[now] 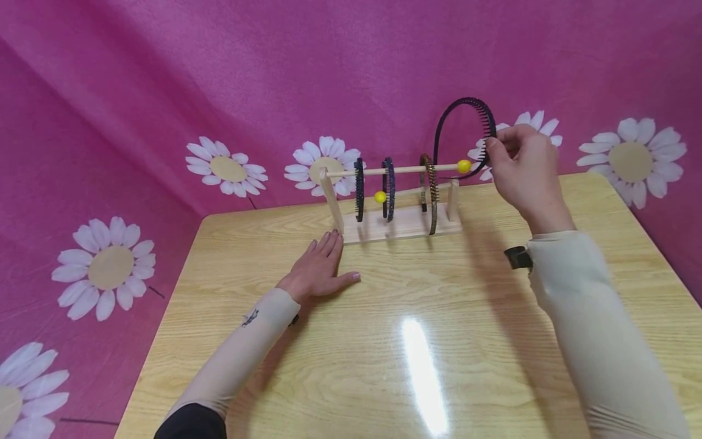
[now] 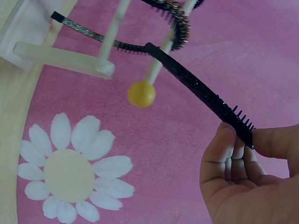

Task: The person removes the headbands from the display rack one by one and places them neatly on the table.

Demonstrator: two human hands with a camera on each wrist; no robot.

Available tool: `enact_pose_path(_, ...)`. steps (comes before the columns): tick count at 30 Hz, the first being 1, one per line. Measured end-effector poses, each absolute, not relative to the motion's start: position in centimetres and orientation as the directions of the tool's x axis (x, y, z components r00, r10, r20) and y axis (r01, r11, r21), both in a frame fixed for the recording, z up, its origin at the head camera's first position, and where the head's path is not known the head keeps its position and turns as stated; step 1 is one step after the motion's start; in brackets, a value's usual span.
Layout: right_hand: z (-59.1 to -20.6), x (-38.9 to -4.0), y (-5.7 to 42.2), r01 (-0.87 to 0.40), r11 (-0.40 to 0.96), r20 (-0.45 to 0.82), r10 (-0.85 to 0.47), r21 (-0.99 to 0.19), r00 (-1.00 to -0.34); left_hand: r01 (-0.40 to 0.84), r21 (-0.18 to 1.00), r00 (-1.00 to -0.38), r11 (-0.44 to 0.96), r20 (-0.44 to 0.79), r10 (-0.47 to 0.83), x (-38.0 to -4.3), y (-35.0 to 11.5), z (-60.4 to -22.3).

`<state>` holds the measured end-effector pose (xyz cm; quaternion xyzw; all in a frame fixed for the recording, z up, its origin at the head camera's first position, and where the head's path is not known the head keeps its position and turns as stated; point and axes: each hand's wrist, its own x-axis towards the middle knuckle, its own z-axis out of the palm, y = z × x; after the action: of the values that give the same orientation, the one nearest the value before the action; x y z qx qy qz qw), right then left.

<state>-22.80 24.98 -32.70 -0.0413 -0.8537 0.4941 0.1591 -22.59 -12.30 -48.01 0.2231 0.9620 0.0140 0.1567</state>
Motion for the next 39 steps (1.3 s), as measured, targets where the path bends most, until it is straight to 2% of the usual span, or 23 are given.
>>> enact_pose_path(4, -32.1, -22.2, 25.3, -0.107, 0.472, 0.253, 0.259, -0.875, -0.932, 0.429, 0.093, -0.848, 0.899, -0.303, 0.436, -22.7, -12.2, -48.0)
enact_pose_path(13, -31.2, -20.9, 25.6, -0.171, 0.294, 0.257, 0.287, -0.941, -0.923, 0.426, 0.091, -0.848, 0.900, -0.307, 0.433, -22.7, -12.3, -48.1)
enact_pose_path(20, -31.3, -19.5, 25.4, -0.217, 0.238, 0.270, 0.219, -0.947, -0.938, 0.426, 0.092, -0.846, 0.900, -0.310, 0.433, -22.7, -12.3, -48.2)
enact_pose_path(26, -32.0, -18.8, 25.3, -0.194, 0.183, 0.221, 0.137, -0.964, -0.966, 0.440, 0.084, -0.844, 0.894, -0.300, 0.444, -22.6, -12.4, -48.0)
enact_pose_path(39, -34.3, -18.3, 24.2, -0.188, 0.350, 0.189, -0.032, -0.918, -0.982, 0.435, 0.095, -0.842, 0.895, -0.308, 0.442, -22.8, -12.5, -48.1)
